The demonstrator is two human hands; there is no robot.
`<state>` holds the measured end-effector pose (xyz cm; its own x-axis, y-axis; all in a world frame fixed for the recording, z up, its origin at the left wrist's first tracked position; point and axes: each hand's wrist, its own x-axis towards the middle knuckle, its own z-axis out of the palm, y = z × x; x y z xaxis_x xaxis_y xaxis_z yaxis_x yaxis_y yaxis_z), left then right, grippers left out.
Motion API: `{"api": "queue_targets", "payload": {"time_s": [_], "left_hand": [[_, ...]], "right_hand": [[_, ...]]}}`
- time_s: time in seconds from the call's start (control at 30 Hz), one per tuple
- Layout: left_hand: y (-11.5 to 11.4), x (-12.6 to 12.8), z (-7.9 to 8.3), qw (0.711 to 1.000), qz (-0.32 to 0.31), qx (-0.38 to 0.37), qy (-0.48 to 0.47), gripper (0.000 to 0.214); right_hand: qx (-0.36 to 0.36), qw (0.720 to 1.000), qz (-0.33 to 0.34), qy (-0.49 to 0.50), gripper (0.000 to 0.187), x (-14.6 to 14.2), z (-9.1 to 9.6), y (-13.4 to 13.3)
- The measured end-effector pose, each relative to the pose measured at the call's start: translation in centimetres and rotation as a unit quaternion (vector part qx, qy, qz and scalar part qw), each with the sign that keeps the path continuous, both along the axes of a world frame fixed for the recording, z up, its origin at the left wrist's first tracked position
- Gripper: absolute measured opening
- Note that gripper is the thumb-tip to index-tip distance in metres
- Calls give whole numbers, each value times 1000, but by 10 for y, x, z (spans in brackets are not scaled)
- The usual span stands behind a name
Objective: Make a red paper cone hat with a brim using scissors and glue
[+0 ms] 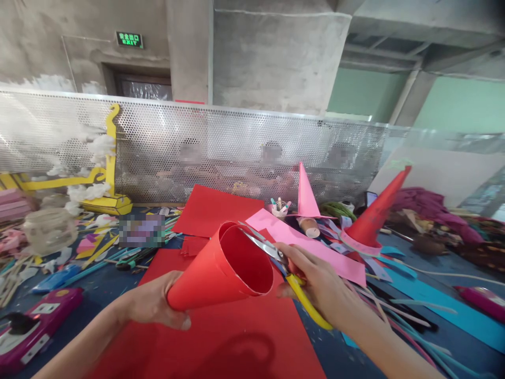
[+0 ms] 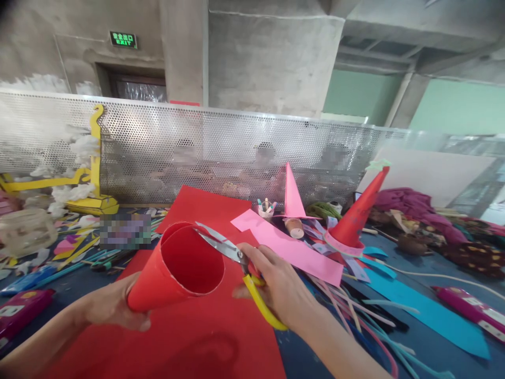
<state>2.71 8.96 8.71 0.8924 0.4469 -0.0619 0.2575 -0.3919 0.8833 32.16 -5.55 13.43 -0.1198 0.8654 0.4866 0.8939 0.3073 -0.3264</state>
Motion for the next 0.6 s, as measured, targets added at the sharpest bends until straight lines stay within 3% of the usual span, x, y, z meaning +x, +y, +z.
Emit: {"api": "queue_targets", "payload": {"time_s": [0.2,0.5,0.6], "left_hand": [[-1,0,2,995,21,-79,63,25],[-1,1,-5,992,7,-101,73,29],[0,1,-7,990,4,-112,82,29]], "right_hand": [[5,1000,20,-2,41,3,-5,-3],[72,995,62,-31,39,8,0,3],[56,997,52,-18,40,8,-3,2]]}}
